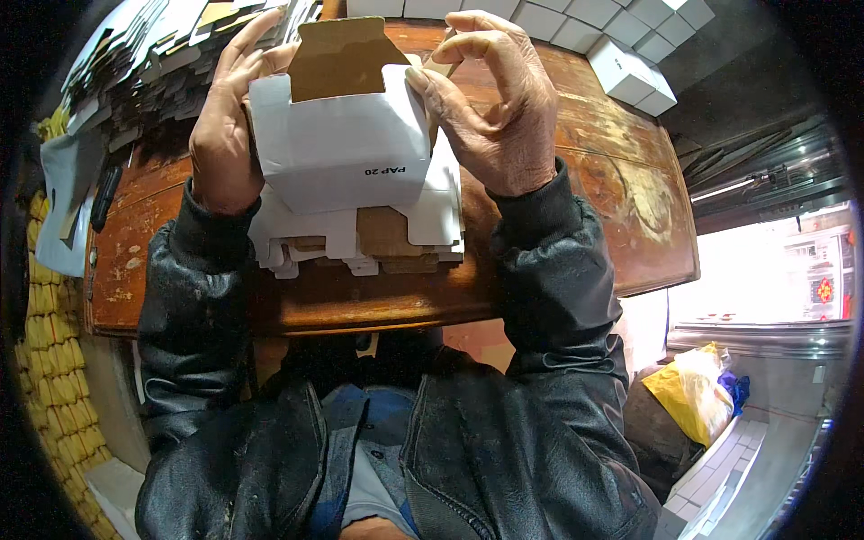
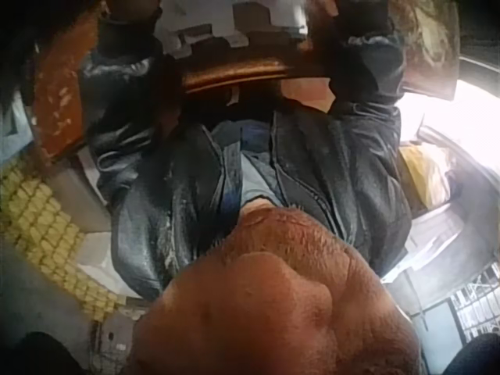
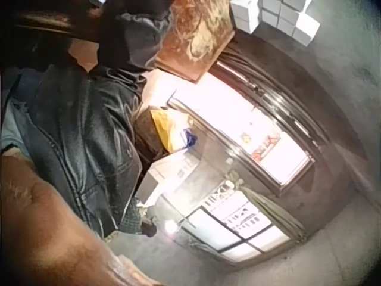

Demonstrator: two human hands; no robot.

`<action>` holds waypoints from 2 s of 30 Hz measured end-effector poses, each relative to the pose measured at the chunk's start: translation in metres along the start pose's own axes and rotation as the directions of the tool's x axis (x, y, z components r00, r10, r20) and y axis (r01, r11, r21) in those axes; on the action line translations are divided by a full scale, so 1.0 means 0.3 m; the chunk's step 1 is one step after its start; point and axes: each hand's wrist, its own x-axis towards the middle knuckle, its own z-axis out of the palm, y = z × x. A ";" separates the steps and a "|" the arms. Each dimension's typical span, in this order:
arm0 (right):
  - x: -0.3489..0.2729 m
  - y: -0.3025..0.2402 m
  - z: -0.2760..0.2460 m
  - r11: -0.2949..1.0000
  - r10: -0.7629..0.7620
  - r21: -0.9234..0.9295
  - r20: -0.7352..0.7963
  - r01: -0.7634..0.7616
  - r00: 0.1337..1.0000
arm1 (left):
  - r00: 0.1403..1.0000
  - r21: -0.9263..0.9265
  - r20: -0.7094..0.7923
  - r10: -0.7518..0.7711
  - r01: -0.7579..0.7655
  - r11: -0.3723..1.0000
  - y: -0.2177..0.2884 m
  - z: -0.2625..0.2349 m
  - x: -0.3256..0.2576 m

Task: Folding and assembling white cardboard boxes at a workbench.

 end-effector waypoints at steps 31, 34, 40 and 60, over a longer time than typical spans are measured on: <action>-0.034 0.005 0.043 0.987 0.102 0.109 0.136 -0.117 0.985 | 0.928 0.036 0.036 -0.371 0.369 0.929 0.110 0.088 0.005; -0.034 0.001 0.046 0.985 0.108 0.125 0.119 -0.123 0.987 | 0.932 0.013 0.074 -0.354 0.354 0.935 0.123 0.083 0.008; -0.029 -0.008 0.034 0.982 0.108 0.146 0.110 -0.123 0.988 | 0.940 -0.182 0.008 -0.340 0.336 0.924 0.113 0.100 0.011; -0.027 -0.011 0.037 0.986 0.087 0.132 0.143 -0.106 0.986 | 0.924 0.222 -0.099 -0.370 0.383 0.897 0.086 0.071 0.019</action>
